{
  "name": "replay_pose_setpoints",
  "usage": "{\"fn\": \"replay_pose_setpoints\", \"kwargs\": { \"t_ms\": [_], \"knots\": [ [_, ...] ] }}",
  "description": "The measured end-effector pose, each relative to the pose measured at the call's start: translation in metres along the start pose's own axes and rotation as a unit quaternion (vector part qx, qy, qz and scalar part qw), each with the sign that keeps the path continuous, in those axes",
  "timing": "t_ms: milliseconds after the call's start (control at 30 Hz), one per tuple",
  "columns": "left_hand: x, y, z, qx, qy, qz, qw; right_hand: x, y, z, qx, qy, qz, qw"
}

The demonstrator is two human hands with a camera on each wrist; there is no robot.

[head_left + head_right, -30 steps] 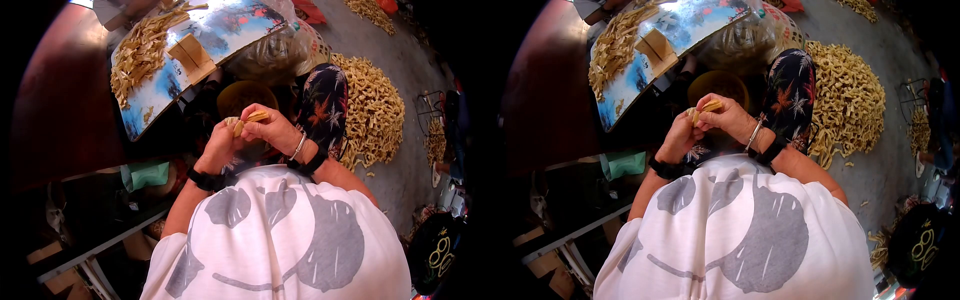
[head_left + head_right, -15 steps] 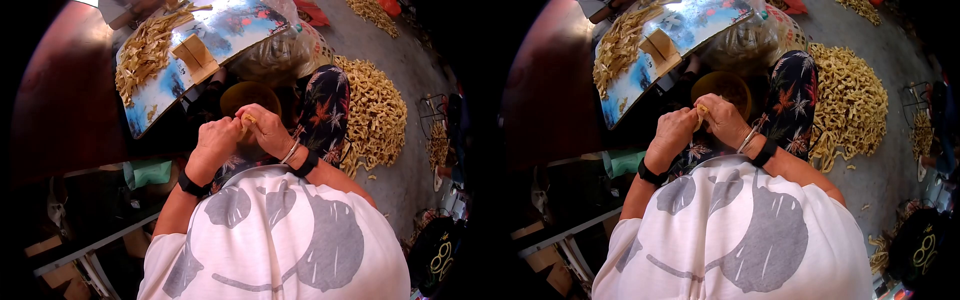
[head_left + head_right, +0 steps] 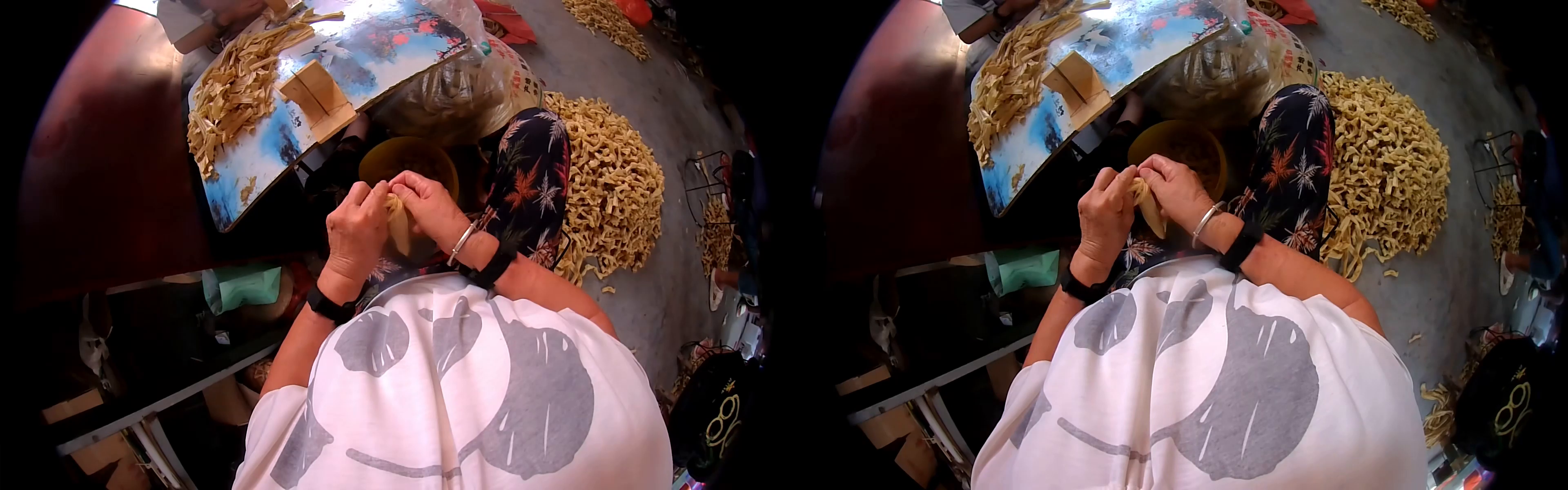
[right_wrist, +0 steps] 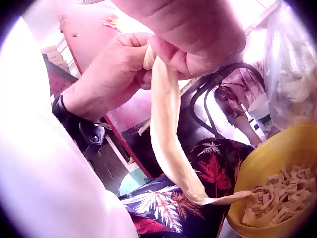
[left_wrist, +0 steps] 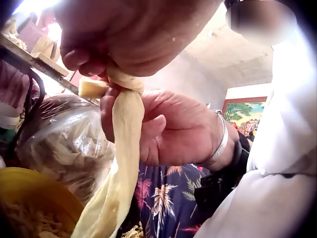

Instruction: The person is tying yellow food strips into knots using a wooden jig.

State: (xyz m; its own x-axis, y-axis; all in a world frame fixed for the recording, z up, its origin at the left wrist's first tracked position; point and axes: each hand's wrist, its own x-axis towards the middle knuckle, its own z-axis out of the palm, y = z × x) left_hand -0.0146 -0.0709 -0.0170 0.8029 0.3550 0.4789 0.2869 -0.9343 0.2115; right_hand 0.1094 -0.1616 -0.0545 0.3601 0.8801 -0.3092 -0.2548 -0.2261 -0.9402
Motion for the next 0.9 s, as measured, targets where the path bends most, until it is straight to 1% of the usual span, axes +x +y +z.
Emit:
{"fn": "replay_pose_setpoints", "kwargs": {
  "t_ms": [100,133,200,233,300,333,400,433,500,533,633,667,700,733,800,833,900],
  "knots": [
    [-0.001,-0.001,0.006,-0.010,-0.030,-0.046,0.998,-0.003,0.006,0.007,0.110,-0.019,-0.035,0.993],
    [-0.002,-0.002,0.007,-0.012,-0.041,-0.063,0.997,-0.004,0.004,0.007,0.079,-0.015,-0.045,0.996],
    [-0.001,-0.005,0.009,-0.151,-0.041,-0.130,0.979,-0.007,-0.002,0.002,0.016,-0.004,-0.064,0.998],
    [-0.001,-0.006,0.010,-0.221,-0.040,-0.161,0.961,-0.006,-0.001,0.000,-0.042,0.016,-0.111,0.993],
    [-0.007,-0.008,0.016,-0.327,-0.060,-0.218,0.917,-0.003,0.003,-0.004,-0.156,0.056,-0.202,0.965],
    [-0.007,-0.007,0.015,-0.378,-0.069,-0.245,0.890,-0.001,0.007,-0.004,-0.177,0.070,-0.234,0.953],
    [-0.006,-0.006,0.008,-0.324,-0.080,-0.223,0.916,0.003,0.014,-0.003,-0.217,0.097,-0.295,0.925],
    [-0.005,-0.004,0.004,-0.295,-0.084,-0.212,0.928,0.000,0.012,-0.002,-0.159,0.063,-0.245,0.954],
    [-0.005,-0.004,0.007,-0.225,-0.045,-0.168,0.959,-0.006,0.006,0.001,-0.041,-0.008,-0.141,0.989],
    [-0.005,-0.004,0.009,-0.188,-0.025,-0.146,0.971,-0.005,0.006,0.001,-0.002,-0.025,-0.117,0.993],
    [-0.008,-0.009,0.015,-0.213,-0.062,-0.201,0.954,-0.002,0.006,-0.007,0.114,-0.061,-0.044,0.991],
    [-0.008,-0.012,0.015,-0.319,-0.094,-0.262,0.906,-0.002,0.006,-0.008,0.153,-0.063,-0.019,0.986],
    [-0.008,-0.015,0.013,-0.419,-0.124,-0.319,0.841,-0.001,0.007,-0.011,0.191,-0.064,0.007,0.979],
    [-0.007,-0.017,0.013,-0.512,-0.151,-0.369,0.760,0.003,0.011,-0.014,0.200,-0.039,0.001,0.979],
    [-0.012,-0.013,0.008,-0.488,-0.081,-0.348,0.796,0.012,0.025,-0.019,0.220,0.012,-0.011,0.975],
    [-0.013,-0.011,0.006,-0.474,-0.047,-0.337,0.812,0.012,0.021,-0.018,0.193,0.022,-0.030,0.981],
    [-0.013,-0.008,0.004,-0.506,-0.062,-0.345,0.788,0.007,0.014,-0.015,0.140,0.043,-0.065,0.987]
  ]
}}
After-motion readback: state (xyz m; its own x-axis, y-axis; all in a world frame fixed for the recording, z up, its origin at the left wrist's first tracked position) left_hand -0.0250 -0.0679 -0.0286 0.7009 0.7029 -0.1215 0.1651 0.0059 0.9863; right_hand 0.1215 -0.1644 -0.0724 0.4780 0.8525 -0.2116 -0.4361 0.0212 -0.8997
